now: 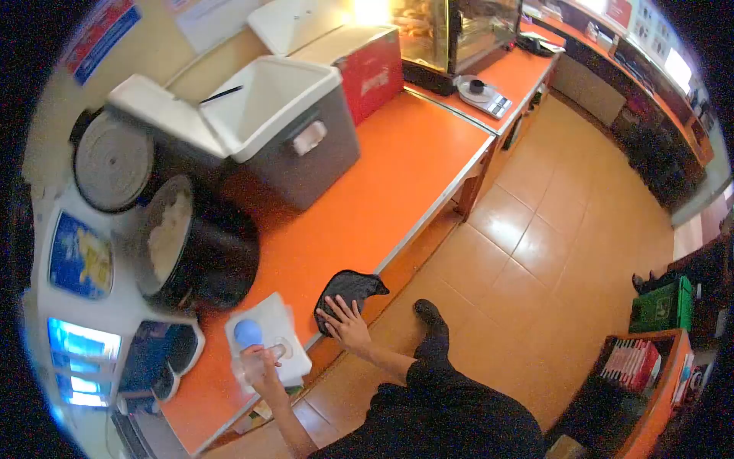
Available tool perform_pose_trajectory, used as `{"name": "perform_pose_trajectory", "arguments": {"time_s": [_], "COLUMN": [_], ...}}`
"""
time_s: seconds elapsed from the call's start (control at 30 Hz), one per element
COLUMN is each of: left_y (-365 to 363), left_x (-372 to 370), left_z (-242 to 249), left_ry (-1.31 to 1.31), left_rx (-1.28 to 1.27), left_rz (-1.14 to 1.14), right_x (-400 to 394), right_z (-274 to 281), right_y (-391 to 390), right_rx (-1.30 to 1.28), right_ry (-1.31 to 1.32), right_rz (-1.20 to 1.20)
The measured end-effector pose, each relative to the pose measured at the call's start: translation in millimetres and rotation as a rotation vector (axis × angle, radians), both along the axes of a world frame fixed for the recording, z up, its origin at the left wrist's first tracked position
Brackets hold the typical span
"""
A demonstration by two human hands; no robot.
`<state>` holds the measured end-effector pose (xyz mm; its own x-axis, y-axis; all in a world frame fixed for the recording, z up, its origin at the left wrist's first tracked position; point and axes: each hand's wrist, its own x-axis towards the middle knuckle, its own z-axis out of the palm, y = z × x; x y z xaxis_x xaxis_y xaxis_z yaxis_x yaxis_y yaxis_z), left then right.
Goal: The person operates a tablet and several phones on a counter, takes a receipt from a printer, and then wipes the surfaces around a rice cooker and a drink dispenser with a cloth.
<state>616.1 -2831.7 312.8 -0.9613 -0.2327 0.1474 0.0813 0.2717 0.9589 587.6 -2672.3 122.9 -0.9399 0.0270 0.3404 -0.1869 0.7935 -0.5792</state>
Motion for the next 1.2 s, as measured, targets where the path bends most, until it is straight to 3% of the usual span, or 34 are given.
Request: {"name": "perform_pose_trajectory", "arguments": {"time_s": [0.13, 0.2, 0.27, 0.3, 0.37, 0.43, 0.47, 0.5, 0.57, 0.6, 0.63, 0.67, 0.73, 0.77, 0.8, 0.87, 0.97, 1.07, 1.13, 1.17, 1.2], "left_y": [-73.0, -104.4, -121.0, -137.1, -158.0, -181.1, -195.7, -210.9, -237.2, -253.8, -259.7, -273.2, -306.6, -322.1, -343.7, -377.8, -403.7, -452.0, -475.2, -484.4, -491.2], "left_x": [64.7, 96.1, 115.9, 127.5, 152.9, 164.8, 172.7, 182.3, 198.3, 195.2, 195.7, 196.8, 187.6, 179.0, 165.1, 151.5, 130.6, 108.8, 101.6, 105.0, 109.3], "left_z": [-34.5, -46.8, -23.3, -36.4, -35.8, -39.2, -47.0, -55.1, -70.8, -72.1, -57.9, -64.8, -98.2, -104.6, -118.3, -148.2, -131.3, -169.9, -160.0, -155.6, -137.0], "left_ry": [0.038, 0.063, 0.067, 0.045, -0.020, -0.063, -0.020, 0.013, -0.011, -0.007, -0.009, -0.019, 0.005, 0.029, 0.038, 0.172, 0.048, 0.080, 0.055, 0.023, 0.014], "left_rx": [-0.068, -0.149, -0.210, -0.161, -0.039, 0.090, 0.037, -0.021, -0.056, -0.095, 0.082, 0.080, 0.028, -0.197, -0.202, -0.159, -0.162, -0.111, -0.176, -0.234, -0.237], "left_rz": [0.069, 0.108, 0.141, 0.175, 0.311, 0.419, 0.461, 0.492, 0.576, 0.615, 0.640, 0.663, 0.806, 0.841, 0.857, 0.717, 0.751, 0.741, 0.776, 0.793, 0.806], "right_x": [48.2, 74.8, 105.6, 118.1, 135.9, 145.0, 156.9, 156.4, 167.3, 159.8, 163.7, 161.6, 148.2, 144.0, 137.2, 124.1, 102.0, 78.4, 63.0, 52.3, 50.4], "right_z": [-11.8, -55.9, -20.4, 3.9, 45.9, 55.8, 54.4, 6.7, 14.3, 24.1, 38.9, 42.3, 46.0, 53.1, 67.4, 86.7, 92.2, 84.0, 93.7, 94.4, 96.5], "right_y": [-37.5, -43.9, -54.1, -59.6, -71.8, -91.7, -98.7, -107.4, -127.0, -143.3, -160.2, -173.3, -195.6, -204.7, -215.4, -236.2, -271.7, -313.4, -340.5, -352.0, -366.5], "right_rx": [0.020, -0.308, -0.472, -0.448, -0.421, -0.348, -0.304, -0.203, -0.178, -0.168, -0.208, -0.206, -0.204, -0.205, -0.171, -0.128, -0.179, -0.268, -0.530, -0.539, -0.536], "right_ry": [0.004, -0.288, -0.363, -0.384, -0.333, -0.320, -0.301, -0.463, -0.428, -0.357, -0.416, -0.430, -0.677, -0.680, -0.666, -0.671, -0.795, -0.739, -0.577, -0.802, -0.815], "right_rz": [0.247, 0.398, 0.273, 0.357, 0.240, 0.369, 0.421, 0.545, 0.696, 0.808, 0.758, 0.778, 0.836, 0.849, 0.840, 0.842, 0.768, 0.667, 0.722, 0.668, 0.679]}}
